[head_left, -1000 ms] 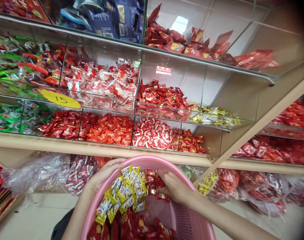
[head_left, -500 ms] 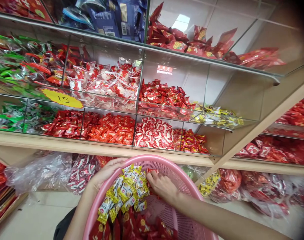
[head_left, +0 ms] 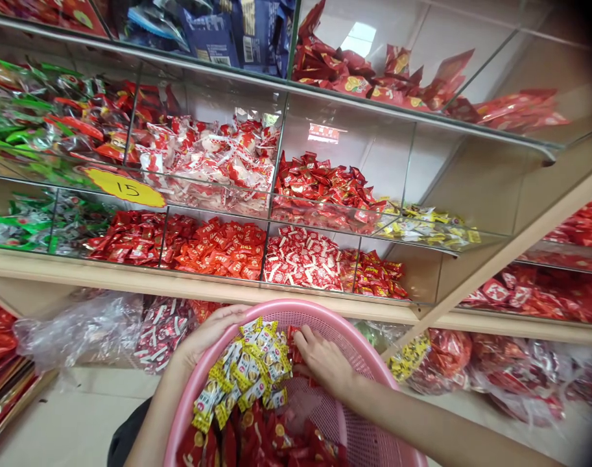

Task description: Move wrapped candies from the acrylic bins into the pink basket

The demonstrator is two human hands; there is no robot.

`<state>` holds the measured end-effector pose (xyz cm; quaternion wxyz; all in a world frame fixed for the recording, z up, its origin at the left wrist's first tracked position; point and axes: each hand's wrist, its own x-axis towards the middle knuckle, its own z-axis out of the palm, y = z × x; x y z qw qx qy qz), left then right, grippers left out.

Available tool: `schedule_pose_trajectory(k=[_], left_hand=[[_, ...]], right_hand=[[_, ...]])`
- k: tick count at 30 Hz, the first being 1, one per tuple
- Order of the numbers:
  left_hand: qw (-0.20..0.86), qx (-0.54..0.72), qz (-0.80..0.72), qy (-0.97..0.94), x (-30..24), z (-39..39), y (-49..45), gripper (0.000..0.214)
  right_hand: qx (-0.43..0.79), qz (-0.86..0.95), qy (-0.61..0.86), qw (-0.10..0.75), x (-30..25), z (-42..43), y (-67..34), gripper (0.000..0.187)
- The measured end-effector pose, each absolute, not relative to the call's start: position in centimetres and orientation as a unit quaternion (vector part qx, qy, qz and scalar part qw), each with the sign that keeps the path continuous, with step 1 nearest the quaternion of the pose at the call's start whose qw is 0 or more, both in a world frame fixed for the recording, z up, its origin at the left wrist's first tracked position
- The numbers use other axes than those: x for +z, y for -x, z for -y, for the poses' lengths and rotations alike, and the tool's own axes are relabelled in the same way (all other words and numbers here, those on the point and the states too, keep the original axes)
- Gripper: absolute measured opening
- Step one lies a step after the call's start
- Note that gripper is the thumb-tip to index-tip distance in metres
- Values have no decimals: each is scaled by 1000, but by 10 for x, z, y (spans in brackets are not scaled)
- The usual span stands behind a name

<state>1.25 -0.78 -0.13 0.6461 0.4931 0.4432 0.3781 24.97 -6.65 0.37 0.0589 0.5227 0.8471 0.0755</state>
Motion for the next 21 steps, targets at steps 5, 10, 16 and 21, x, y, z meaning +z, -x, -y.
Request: schedule_pose_trajectory(k=[5,10,16,21], left_hand=[[629,377,-471,-490,0,8,-12,29],[629,381,-481,-478,4,11,-12,30],[645,376,-433,-505,5,10,-14,32],[632,383,-450,-501,1,9,-14,33]], right_hand=[[57,-849,-523,51,5,71,-247,34],[20,-833,-552,22,13,65,-252,26],[-10,-829,-560,12,30,51,-278,23],[40,-839,-534,97,29,55,-273,22]])
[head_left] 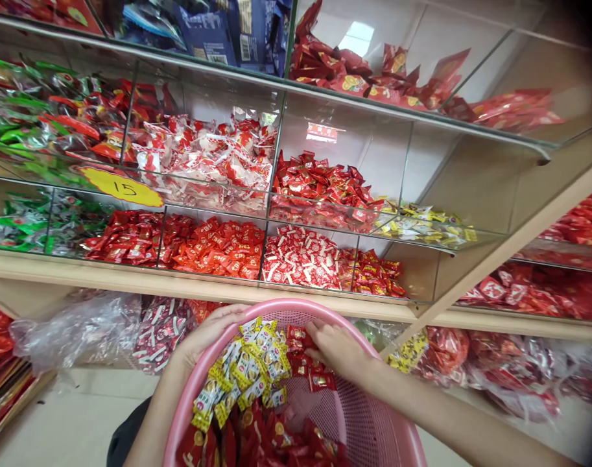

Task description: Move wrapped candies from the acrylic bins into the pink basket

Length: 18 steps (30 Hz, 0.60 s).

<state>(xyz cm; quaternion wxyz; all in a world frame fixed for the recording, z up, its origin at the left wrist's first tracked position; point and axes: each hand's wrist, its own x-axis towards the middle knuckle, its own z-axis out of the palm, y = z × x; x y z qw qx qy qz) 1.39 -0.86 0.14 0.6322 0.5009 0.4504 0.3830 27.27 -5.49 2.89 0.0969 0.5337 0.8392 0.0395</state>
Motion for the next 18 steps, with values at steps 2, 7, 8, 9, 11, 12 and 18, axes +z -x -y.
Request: schedule_pose_trajectory(k=[2,7,8,9,11,12,18], left_hand=[[636,379,-453,-496,2,9,-13,33],[638,372,-461,-492,5,12,-13,35],[634,371,-467,-492,6,12,-13,35],[630,371,-471,-493,6,12,-14,34],[623,374,-472,-500,7,12,-14,33],[619,376,-470,-505,7,12,-15,32],[629,375,-456,-506,5,12,-15,32]], right_hand=[[89,-841,-519,124,22,55,-269,19],[153,-850,-483,146,8,49,-272,23],[157,-852,-477,146,8,48,-273,25],[161,-854,-472,147,8,47,-274,28],[165,-857,-463,152,10,48,-276,32],[167,-858,-460,154,11,48,-277,34],[173,-868,-438,161,16,51,-280,39]])
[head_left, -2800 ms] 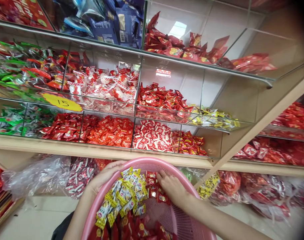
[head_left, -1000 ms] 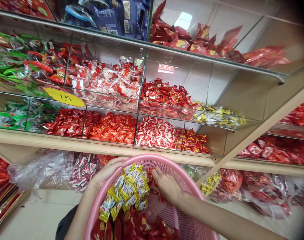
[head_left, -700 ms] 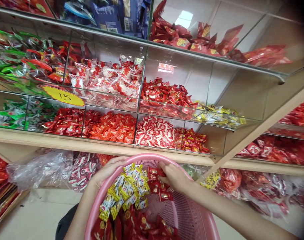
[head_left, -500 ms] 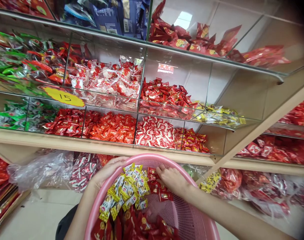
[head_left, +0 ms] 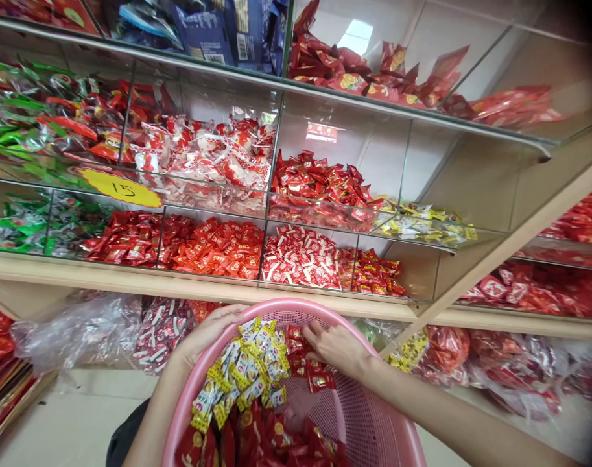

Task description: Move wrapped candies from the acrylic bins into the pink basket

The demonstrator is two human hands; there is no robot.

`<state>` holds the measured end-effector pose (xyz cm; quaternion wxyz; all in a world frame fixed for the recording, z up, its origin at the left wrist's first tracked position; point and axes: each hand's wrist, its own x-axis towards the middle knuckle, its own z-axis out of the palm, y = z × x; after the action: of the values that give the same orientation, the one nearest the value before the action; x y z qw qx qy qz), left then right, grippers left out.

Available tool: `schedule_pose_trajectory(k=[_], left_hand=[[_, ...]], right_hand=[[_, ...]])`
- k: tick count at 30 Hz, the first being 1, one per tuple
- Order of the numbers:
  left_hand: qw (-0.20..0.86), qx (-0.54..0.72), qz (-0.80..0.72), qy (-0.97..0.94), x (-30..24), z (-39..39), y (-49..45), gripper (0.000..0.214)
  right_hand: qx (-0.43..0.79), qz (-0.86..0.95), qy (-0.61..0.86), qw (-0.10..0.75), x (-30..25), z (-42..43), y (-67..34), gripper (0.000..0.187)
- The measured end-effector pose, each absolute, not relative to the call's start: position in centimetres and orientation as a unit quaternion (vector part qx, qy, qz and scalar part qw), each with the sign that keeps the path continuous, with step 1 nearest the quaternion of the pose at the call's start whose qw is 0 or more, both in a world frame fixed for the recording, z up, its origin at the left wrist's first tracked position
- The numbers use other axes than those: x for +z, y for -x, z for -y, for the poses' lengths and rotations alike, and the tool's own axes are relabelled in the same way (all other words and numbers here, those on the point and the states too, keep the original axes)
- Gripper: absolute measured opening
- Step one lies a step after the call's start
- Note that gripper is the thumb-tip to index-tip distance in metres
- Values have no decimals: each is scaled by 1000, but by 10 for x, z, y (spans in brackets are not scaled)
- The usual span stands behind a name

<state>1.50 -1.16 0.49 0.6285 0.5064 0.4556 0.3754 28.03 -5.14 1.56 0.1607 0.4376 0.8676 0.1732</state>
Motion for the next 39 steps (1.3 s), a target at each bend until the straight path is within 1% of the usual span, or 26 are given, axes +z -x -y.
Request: schedule_pose_trajectory(k=[4,10,14,15,20,25,28,33,39], left_hand=[[628,375,-459,-505,5,12,-14,31],[647,376,-442,-494,3,10,-13,30],[650,374,-432,-501,2,10,-13,30],[645,376,-430,-507,2,10,-13,29],[644,377,-440,-500,2,10,-13,29],[635,373,-470,-487,5,10,-13,35],[628,370,-483,-485,7,11,-13,35],[627,369,-476,-493,8,11,-14,32],[632,370,-475,-489,6,9,-15,31]], right_hand=[[165,-867,-445,151,21,55,-281,38],[114,-825,-530,162,23,71,-281,30],[78,-802,-567,171,20,77,-277,18],[76,-799,-572,169,20,76,-276,18],[79,-793,-579,171,28,66,-271,22],[71,-790,-588,157,30,72,-272,28],[62,-809,-563,156,26,83,-275,24],[16,-814,-544,202,16,97,-275,17],[33,-795,-580,173,2,90,-263,22]])
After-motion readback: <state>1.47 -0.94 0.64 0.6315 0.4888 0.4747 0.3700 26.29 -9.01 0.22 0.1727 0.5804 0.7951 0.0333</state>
